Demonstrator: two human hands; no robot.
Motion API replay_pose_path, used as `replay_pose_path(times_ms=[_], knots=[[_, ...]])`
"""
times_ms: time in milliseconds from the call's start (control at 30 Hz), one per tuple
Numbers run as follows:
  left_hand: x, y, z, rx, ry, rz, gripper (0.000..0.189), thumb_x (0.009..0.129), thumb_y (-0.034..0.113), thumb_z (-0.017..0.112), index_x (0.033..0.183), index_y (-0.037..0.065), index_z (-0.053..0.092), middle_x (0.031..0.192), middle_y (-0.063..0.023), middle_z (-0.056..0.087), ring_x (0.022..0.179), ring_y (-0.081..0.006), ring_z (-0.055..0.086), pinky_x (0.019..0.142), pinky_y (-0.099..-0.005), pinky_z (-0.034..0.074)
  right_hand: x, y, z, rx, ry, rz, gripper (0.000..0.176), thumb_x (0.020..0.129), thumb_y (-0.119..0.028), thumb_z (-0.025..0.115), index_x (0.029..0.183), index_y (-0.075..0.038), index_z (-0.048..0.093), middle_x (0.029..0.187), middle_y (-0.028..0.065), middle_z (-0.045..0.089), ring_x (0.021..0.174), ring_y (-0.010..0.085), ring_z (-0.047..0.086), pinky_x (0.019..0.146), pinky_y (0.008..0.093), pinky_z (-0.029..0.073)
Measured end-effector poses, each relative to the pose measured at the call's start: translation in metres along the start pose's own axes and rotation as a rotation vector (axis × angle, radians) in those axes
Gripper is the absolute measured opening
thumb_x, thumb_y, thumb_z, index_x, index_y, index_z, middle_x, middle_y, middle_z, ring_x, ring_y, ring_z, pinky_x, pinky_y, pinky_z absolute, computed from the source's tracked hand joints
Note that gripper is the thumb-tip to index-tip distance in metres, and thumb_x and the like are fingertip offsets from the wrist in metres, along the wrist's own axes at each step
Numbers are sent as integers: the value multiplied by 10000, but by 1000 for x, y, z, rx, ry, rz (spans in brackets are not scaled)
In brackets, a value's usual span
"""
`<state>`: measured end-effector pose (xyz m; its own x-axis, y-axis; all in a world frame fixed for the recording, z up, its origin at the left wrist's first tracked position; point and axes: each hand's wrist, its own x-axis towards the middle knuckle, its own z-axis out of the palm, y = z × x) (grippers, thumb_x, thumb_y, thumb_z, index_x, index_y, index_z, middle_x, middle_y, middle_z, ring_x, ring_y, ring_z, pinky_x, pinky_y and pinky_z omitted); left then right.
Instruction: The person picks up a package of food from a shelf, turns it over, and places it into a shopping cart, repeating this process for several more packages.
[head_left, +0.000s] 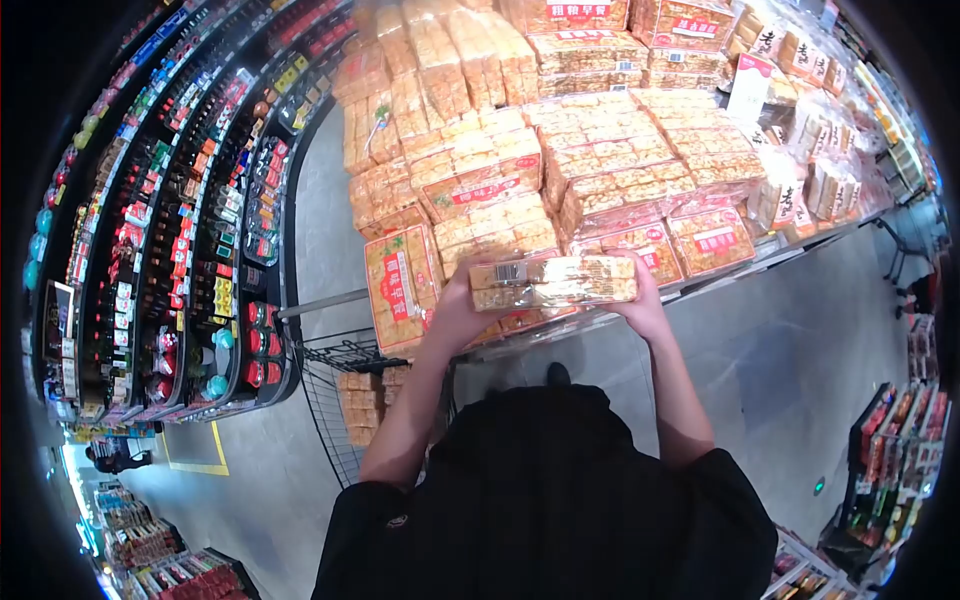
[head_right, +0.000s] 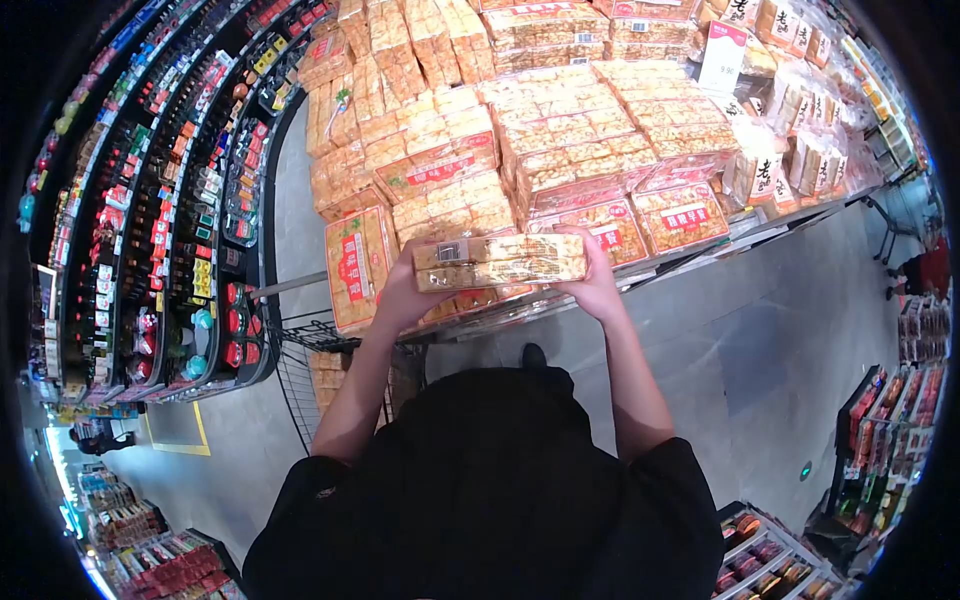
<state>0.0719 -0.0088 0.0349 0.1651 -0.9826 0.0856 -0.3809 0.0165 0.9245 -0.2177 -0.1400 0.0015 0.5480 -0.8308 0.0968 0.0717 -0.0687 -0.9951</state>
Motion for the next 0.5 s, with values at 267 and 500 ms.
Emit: replay_pose_path(times_ms=[267, 500], knots=[[-8, 4, 2, 124, -11, -94, 794, 702, 129, 909, 1344, 79, 445, 1233, -131, 627, 1162, -220, 614, 993, -370, 507, -7, 35, 0, 36, 48, 22, 791, 613, 207, 613, 1344, -63, 474, 1272, 53, 553, 1230, 164, 540, 995, 302, 481], [-4, -11, 4, 60, -47, -95, 811, 715, 129, 902, 1359, 82, 412, 1231, -132, 627, 1157, -231, 614, 997, -375, 505, -12, 45, 0, 121, 78, 129, 846, 623, 196, 559, 1410, -78, 412, 1278, 63, 544, 1234, 172, 535, 996, 305, 474]])
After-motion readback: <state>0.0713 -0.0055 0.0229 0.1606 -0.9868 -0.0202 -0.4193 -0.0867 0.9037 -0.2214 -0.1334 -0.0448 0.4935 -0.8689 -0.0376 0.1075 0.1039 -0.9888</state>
